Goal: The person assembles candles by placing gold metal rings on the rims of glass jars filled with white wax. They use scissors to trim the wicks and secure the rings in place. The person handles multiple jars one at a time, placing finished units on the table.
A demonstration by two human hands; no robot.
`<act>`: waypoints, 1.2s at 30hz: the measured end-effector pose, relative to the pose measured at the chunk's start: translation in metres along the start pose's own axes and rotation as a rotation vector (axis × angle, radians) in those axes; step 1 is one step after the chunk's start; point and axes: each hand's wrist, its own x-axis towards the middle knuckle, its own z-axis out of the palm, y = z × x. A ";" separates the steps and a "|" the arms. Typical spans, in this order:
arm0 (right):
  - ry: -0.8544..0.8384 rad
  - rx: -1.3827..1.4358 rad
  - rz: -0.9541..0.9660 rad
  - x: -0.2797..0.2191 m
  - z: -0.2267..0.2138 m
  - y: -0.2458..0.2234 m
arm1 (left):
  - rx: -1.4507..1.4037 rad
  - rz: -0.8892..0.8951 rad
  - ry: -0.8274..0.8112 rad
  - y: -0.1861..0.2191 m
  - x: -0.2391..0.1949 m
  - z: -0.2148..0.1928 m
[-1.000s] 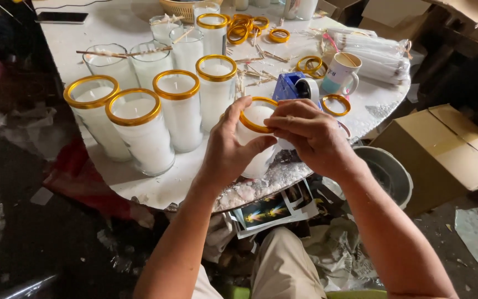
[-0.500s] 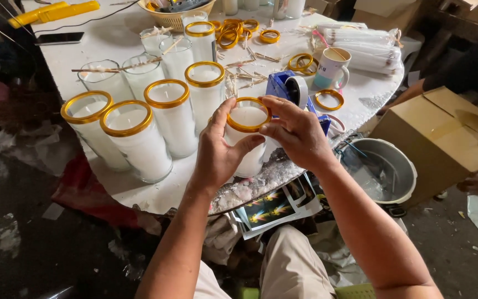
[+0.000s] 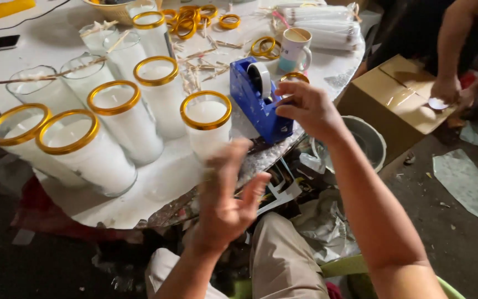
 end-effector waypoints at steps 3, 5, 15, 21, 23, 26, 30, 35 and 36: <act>0.047 0.067 0.006 -0.002 0.009 0.026 | -0.183 -0.119 -0.211 -0.007 -0.014 0.041; 0.075 0.066 0.021 -0.003 0.015 0.009 | -0.226 -0.223 -0.260 -0.021 -0.016 0.057; 0.373 0.103 0.003 -0.046 0.029 -0.091 | -0.748 -0.961 -0.210 -0.038 -0.005 0.100; 0.197 0.133 -0.531 -0.187 0.026 -0.104 | -1.006 -1.163 -0.230 -0.063 -0.003 0.100; 0.159 0.185 -0.419 -0.207 0.027 -0.092 | -0.983 -1.211 -0.223 -0.058 0.005 0.097; 0.110 0.183 -0.220 -0.220 0.033 -0.064 | -0.957 -1.287 -0.126 -0.051 0.008 0.102; 0.156 -0.072 0.072 -0.236 0.034 0.001 | -0.904 -1.258 0.004 -0.052 0.002 0.111; 0.200 0.133 0.196 -0.240 0.027 0.061 | -0.771 -1.287 0.009 -0.051 0.000 0.121; 0.230 0.227 0.152 -0.241 0.027 0.072 | -0.738 -1.276 0.038 -0.054 -0.005 0.127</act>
